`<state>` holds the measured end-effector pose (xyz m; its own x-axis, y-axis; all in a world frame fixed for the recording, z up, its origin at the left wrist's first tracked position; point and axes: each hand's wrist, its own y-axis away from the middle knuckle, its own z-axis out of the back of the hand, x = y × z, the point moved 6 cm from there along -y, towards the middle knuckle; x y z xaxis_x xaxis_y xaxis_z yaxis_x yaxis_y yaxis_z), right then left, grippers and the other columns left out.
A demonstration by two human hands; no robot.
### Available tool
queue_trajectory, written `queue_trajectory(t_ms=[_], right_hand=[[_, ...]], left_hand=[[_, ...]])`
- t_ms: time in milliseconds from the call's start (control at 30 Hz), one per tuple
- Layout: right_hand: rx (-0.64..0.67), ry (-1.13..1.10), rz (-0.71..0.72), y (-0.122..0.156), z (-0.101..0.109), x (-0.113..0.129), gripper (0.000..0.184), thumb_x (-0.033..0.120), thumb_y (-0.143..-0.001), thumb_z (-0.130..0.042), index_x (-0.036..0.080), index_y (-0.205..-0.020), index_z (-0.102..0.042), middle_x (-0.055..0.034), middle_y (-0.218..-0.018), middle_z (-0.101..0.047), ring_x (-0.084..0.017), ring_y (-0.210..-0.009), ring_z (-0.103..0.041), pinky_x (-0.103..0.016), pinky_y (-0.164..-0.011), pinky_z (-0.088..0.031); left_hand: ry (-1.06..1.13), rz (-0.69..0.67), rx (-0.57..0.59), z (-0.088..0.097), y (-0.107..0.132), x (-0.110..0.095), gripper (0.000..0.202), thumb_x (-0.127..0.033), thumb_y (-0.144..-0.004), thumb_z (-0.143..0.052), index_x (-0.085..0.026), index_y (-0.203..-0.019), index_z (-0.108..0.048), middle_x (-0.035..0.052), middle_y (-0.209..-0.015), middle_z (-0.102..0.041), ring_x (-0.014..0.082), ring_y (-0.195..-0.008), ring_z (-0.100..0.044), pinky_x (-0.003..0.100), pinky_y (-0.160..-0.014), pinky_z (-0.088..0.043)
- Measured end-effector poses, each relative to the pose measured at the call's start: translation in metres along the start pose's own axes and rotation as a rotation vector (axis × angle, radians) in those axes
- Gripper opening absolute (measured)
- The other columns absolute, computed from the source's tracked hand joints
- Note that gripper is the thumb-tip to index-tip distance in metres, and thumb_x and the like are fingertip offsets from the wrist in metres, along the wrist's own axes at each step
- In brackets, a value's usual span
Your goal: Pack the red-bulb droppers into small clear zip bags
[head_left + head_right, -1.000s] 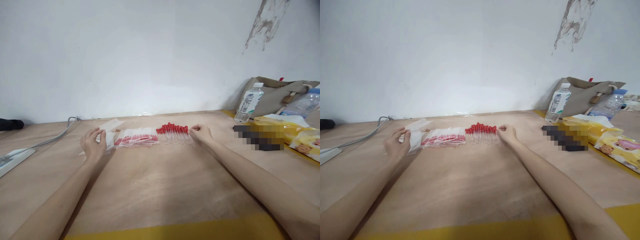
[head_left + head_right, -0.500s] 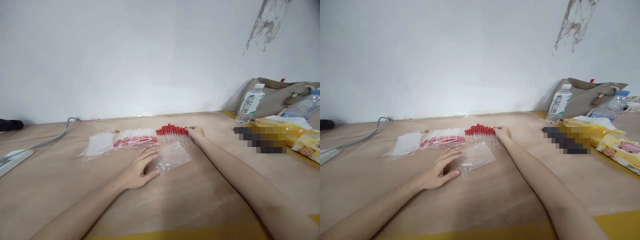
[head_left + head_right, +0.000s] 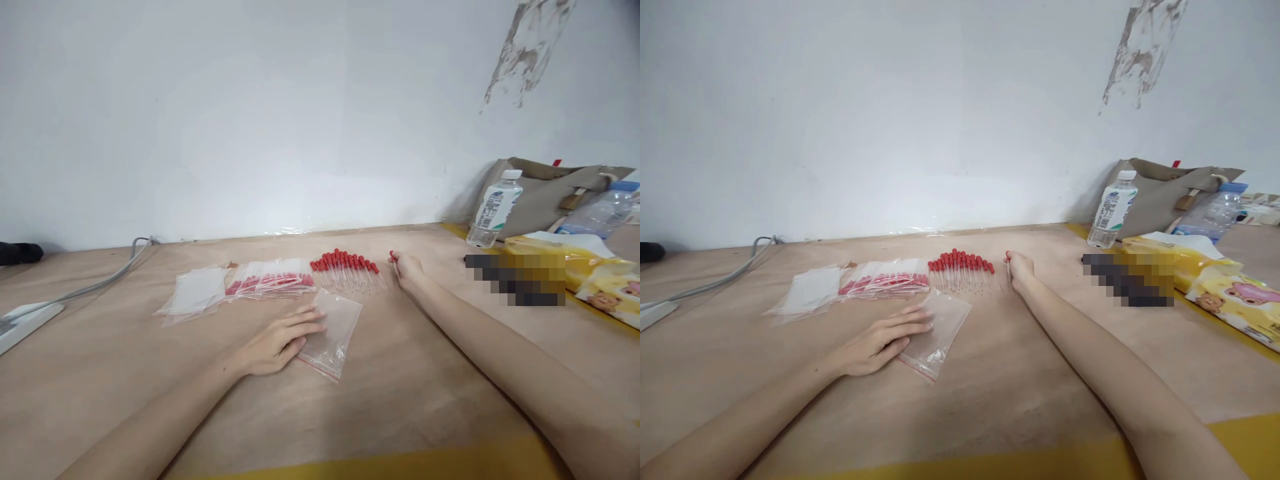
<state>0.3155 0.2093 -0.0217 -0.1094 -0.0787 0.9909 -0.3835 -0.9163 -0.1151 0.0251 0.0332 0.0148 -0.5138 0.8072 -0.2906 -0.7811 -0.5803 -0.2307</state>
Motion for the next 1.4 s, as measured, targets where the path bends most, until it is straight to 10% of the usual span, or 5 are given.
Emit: queue_trajectory(t_ms=[300, 500, 767, 1000, 1400], right_hand=[[0.085, -0.248, -0.052, 0.051, 0.023, -0.005, 0.02, 0.037, -0.064, -0.057, 0.021, -0.07, -0.047, 0.0012, -0.057, -0.049, -0.01, -0.043, -0.043, -0.024, -0.041, -0.033], [0.161, -0.359, -0.11, 0.074, 0.029, -0.002, 0.016, 0.028, -0.067, -0.061, 0.022, -0.074, -0.048, 0.0029, -0.059, -0.05, -0.009, -0.046, -0.047, -0.022, -0.042, -0.036], [0.246, -0.511, -0.176, 0.105, 0.026, 0.009, 0.03, 0.03, -0.065, -0.07, 0.023, -0.082, -0.046, 0.0038, -0.071, -0.06, -0.011, -0.062, -0.062, -0.025, -0.06, -0.049], [0.358, -0.406, -0.097, 0.132, 0.008, 0.02, 0.045, 0.042, -0.057, -0.075, 0.021, -0.082, -0.044, 0.0052, -0.068, -0.059, -0.011, -0.058, -0.062, -0.026, -0.061, -0.051], [0.653, -0.222, -0.105, 0.153, -0.009, 0.02, 0.036, 0.034, -0.06, -0.074, 0.019, -0.079, -0.047, 0.0025, -0.074, -0.061, -0.011, -0.071, -0.061, -0.028, -0.074, -0.047]], left_hand=[[-0.165, 0.235, -0.136, 0.01, -0.002, -0.019, 0.036, -0.04, -0.084, -0.05, -0.02, -0.114, -0.056, 0.0065, -0.086, -0.066, 0.0245, -0.085, -0.06, 0.045, -0.084, -0.043], [-0.076, -0.048, 0.135, 0.0, 0.003, -0.015, 0.042, -0.035, -0.087, -0.048, -0.031, -0.129, -0.043, 0.0023, -0.142, -0.032, 0.0268, -0.13, -0.028, 0.045, -0.104, -0.026], [-0.338, 0.369, -0.116, -0.003, 0.002, -0.007, 0.044, -0.048, -0.089, -0.037, -0.022, -0.122, -0.052, 0.011, -0.12, -0.053, 0.0316, -0.107, -0.049, 0.052, -0.088, -0.04], [-0.188, 0.1, 0.07, -0.006, -0.003, -0.005, 0.045, -0.041, -0.092, -0.037, -0.03, -0.136, -0.032, 0.002, -0.147, -0.021, 0.0258, -0.134, -0.017, 0.047, -0.107, -0.021], [-0.049, 0.324, -0.044, -0.019, -0.015, -0.005, 0.058, -0.046, -0.089, -0.04, -0.022, -0.14, -0.022, 0.0083, -0.139, -0.036, 0.0261, -0.128, -0.031, 0.046, -0.104, -0.026]])
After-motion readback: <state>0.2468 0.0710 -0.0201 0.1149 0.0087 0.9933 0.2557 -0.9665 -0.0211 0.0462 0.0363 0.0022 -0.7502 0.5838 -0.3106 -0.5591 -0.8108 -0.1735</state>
